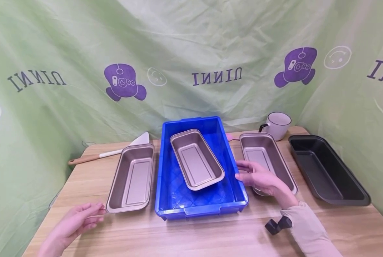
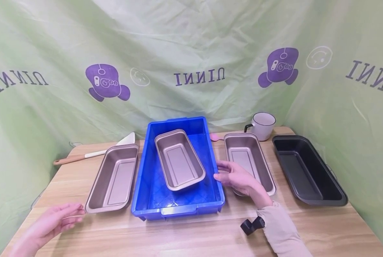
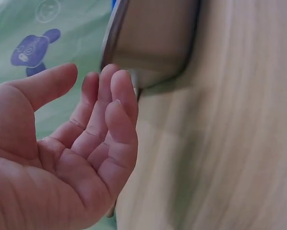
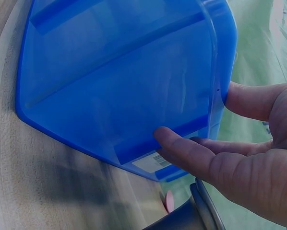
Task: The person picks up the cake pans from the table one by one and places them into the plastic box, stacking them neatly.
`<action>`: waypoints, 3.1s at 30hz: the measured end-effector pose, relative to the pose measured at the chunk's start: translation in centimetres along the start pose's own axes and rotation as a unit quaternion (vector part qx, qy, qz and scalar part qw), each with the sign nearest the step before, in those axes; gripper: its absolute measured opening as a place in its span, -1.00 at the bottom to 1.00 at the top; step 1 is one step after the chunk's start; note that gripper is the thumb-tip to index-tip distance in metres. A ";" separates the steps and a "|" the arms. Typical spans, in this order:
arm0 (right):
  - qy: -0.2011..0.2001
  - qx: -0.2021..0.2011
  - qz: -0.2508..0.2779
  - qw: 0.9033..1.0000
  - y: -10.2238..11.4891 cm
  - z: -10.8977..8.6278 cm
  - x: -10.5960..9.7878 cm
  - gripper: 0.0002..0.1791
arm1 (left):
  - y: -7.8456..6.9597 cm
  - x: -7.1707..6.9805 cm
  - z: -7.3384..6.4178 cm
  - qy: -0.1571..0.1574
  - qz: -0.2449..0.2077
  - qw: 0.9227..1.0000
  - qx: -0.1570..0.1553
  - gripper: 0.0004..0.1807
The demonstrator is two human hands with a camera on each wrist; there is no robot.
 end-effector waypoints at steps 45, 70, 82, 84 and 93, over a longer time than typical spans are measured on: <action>0.007 -0.005 -0.006 1.000 0.1 0.0 0.0 -0.19 | 1.1 1.9 1.5 0.181 -0.108 0.976 0.048 -0.61; 0.005 -0.002 -0.011 1.000 0.0 0.0 -0.1 -0.19 | -0.7 4.2 0.8 0.177 -0.257 0.942 0.125 -0.50; 0.000 -0.002 -0.012 1.000 0.1 -0.1 0.0 -0.21 | -4.2 4.8 0.9 0.065 -0.232 0.954 0.180 -0.57; -0.001 -0.002 -0.014 1.000 0.1 -0.1 0.0 -0.22 | -4.8 5.0 1.0 0.053 -0.233 0.953 0.188 -0.57; -0.004 0.000 -0.016 1.000 0.1 -0.1 0.1 -0.22 | -7.3 6.6 2.2 0.030 -0.240 0.949 0.200 -0.63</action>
Point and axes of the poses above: each hand's wrist, its own z-axis towards the middle knuckle, its own x-axis out of the palm, y = z × x, the point moved 2 cm from there along z, towards the middle knuckle, and after that the axes turned 4 degrees about -y, right-handed, at the moved point
